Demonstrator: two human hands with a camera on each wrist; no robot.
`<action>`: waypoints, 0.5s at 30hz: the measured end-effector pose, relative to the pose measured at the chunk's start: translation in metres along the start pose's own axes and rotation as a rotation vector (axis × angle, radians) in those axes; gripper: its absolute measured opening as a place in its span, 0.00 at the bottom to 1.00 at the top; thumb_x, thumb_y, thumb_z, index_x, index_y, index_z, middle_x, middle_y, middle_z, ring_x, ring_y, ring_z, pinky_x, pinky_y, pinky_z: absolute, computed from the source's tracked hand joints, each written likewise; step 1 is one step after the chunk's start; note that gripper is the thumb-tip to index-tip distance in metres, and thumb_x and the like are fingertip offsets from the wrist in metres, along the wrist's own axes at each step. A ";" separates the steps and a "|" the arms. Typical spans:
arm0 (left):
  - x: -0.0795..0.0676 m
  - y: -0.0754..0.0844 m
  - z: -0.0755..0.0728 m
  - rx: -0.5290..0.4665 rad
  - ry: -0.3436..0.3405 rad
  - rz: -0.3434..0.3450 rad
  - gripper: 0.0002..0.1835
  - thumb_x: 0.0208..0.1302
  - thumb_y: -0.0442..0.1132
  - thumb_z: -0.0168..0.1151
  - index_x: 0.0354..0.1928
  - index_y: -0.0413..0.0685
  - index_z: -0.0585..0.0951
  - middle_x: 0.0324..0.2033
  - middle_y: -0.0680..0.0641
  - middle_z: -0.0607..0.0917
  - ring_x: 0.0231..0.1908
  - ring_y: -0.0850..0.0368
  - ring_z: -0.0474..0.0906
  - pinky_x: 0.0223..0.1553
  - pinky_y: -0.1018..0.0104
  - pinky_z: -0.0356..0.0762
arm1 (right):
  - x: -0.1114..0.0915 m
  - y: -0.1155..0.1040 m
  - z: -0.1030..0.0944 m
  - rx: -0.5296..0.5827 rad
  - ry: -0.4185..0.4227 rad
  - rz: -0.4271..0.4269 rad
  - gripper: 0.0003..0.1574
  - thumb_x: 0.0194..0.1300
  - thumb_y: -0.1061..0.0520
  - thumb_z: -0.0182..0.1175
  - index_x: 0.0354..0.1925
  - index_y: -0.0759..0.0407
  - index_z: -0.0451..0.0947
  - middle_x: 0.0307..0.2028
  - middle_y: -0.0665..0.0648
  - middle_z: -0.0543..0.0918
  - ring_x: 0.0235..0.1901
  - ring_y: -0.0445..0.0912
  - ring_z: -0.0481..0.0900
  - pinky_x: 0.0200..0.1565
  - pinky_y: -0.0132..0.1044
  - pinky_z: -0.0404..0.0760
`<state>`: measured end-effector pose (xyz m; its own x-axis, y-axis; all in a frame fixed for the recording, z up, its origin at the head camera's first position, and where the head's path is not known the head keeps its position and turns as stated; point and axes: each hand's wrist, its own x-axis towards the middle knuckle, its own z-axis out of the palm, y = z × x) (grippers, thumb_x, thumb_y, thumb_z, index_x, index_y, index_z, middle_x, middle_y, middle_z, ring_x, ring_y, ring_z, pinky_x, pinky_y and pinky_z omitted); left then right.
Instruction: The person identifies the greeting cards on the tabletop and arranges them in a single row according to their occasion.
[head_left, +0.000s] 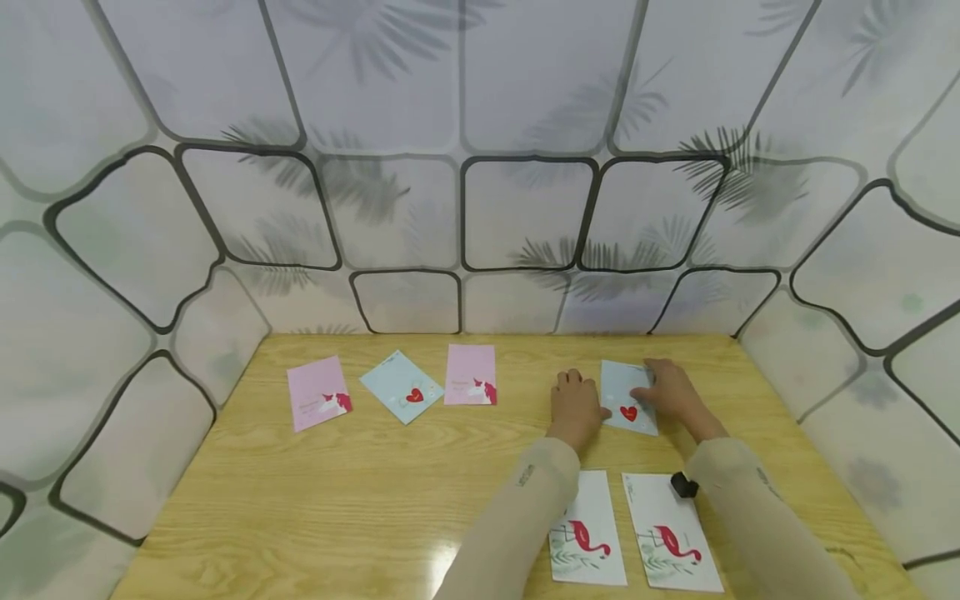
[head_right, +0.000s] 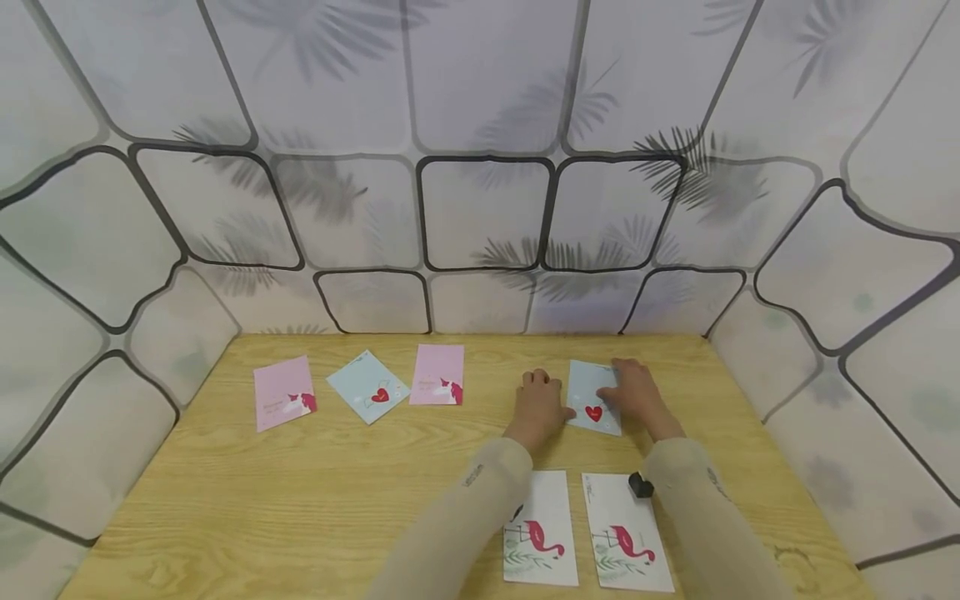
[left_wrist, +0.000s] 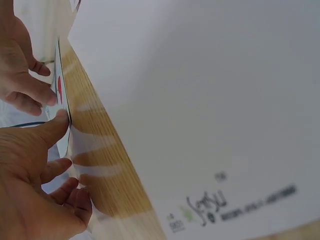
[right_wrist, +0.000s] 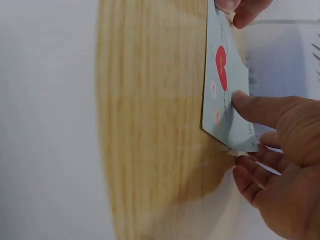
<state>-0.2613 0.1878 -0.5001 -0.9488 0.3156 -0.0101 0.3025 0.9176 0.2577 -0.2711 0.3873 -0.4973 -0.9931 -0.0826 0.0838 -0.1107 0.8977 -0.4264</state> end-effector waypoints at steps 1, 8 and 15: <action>-0.001 0.000 0.000 -0.007 0.003 0.003 0.30 0.64 0.63 0.68 0.59 0.52 0.84 0.60 0.48 0.76 0.60 0.53 0.68 0.60 0.62 0.74 | 0.000 0.000 0.000 0.020 0.016 0.003 0.40 0.64 0.61 0.69 0.62 0.88 0.65 0.58 0.87 0.71 0.60 0.78 0.70 0.62 0.68 0.68; 0.000 -0.002 -0.001 -0.116 0.026 0.024 0.27 0.62 0.57 0.74 0.56 0.48 0.85 0.53 0.47 0.77 0.52 0.54 0.70 0.55 0.63 0.75 | -0.005 0.003 -0.002 0.163 0.168 0.061 0.23 0.69 0.68 0.60 0.59 0.79 0.75 0.43 0.75 0.79 0.37 0.60 0.76 0.39 0.52 0.78; 0.002 -0.007 -0.003 -0.216 -0.008 0.026 0.27 0.62 0.51 0.76 0.60 0.49 0.84 0.52 0.47 0.77 0.51 0.54 0.70 0.57 0.63 0.73 | -0.008 0.001 -0.012 0.270 0.205 0.019 0.17 0.73 0.67 0.58 0.57 0.74 0.80 0.33 0.64 0.83 0.27 0.49 0.77 0.24 0.35 0.73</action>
<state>-0.2655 0.1814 -0.4993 -0.9401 0.3409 -0.0083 0.2992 0.8363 0.4594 -0.2625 0.3944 -0.4875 -0.9694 0.0459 0.2412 -0.1264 0.7490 -0.6504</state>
